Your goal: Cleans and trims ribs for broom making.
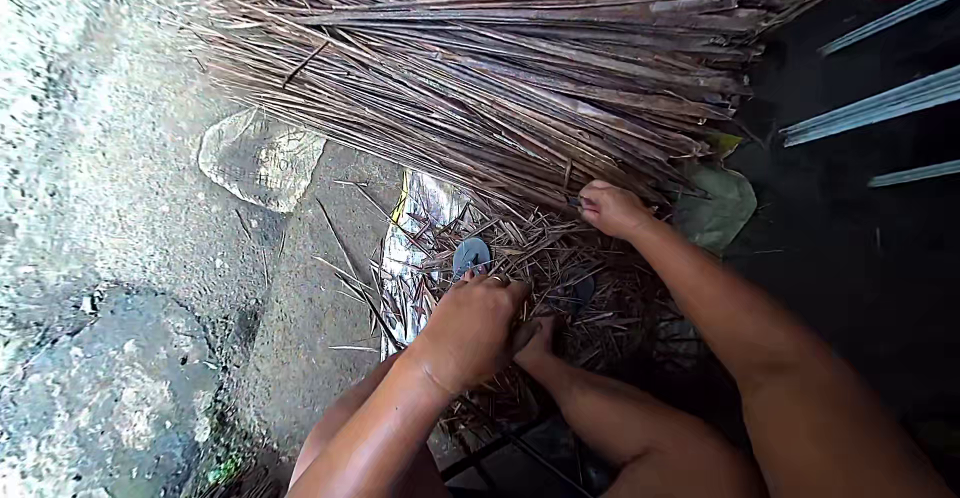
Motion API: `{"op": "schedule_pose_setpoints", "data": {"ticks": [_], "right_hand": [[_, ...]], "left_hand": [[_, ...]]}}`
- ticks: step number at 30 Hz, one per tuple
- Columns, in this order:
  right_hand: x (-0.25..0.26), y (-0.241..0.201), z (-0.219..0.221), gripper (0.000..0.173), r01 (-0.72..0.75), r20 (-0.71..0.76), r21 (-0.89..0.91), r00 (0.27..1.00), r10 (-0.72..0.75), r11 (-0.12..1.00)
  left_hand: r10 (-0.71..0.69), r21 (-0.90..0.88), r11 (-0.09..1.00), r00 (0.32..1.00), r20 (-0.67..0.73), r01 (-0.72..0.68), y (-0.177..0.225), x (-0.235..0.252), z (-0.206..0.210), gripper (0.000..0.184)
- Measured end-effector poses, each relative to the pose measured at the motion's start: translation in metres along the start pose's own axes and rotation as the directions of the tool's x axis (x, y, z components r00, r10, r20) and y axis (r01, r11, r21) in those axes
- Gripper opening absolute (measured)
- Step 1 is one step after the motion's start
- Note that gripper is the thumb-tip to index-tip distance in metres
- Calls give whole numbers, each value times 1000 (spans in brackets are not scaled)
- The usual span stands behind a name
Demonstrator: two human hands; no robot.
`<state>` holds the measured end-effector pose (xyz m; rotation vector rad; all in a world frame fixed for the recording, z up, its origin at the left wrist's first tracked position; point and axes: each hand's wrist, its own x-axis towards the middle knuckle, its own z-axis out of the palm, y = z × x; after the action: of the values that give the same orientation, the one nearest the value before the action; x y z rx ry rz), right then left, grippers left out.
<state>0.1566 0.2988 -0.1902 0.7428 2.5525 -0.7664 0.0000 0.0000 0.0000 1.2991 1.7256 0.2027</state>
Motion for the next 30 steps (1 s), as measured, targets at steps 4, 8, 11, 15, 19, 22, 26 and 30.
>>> {"op": "schedule_pose_setpoints", "data": {"ticks": [4, 8, 11, 15, 19, 22, 26, 30], "right_hand": [[-75, -43, -72, 9, 181, -167, 111, 973, -161, 977], [-131, -83, -98, 16, 396, -346, -38, 856, -384, 917], [-149, -108, -87, 16, 453, -427, -218, 752, -502, 865], [-149, -113, -67, 14, 303, -522, -23, 809, -270, 953], [-137, -87, -46, 15, -99, -457, 112, 879, 139, 989], [-128, -60, -30, 19, -365, -273, 321, 848, 454, 874], [-120, -68, -21, 59, -470, 333, 849, 831, 446, 242], [-126, -100, -28, 54, -357, 359, 884, 932, 52, 301]], "left_hand": [[-202, -478, 878, 896, -397, -14, -16, 12, -9, 59], [-380, -849, 329, 766, -520, -413, -18, 17, -25, 76], [-295, -773, 107, 722, -625, -626, -14, 15, -30, 52], [-241, -531, 184, 485, -840, -827, -6, -8, -45, 25], [-482, -339, 65, 268, -834, -939, -21, -36, -68, 24], [-628, -283, -80, 269, -731, -956, -34, -41, -77, 24], [-649, -269, -144, 297, -701, -952, -34, -41, -86, 28], [-526, -364, -50, 334, -782, -930, -28, -44, -77, 34]]}}
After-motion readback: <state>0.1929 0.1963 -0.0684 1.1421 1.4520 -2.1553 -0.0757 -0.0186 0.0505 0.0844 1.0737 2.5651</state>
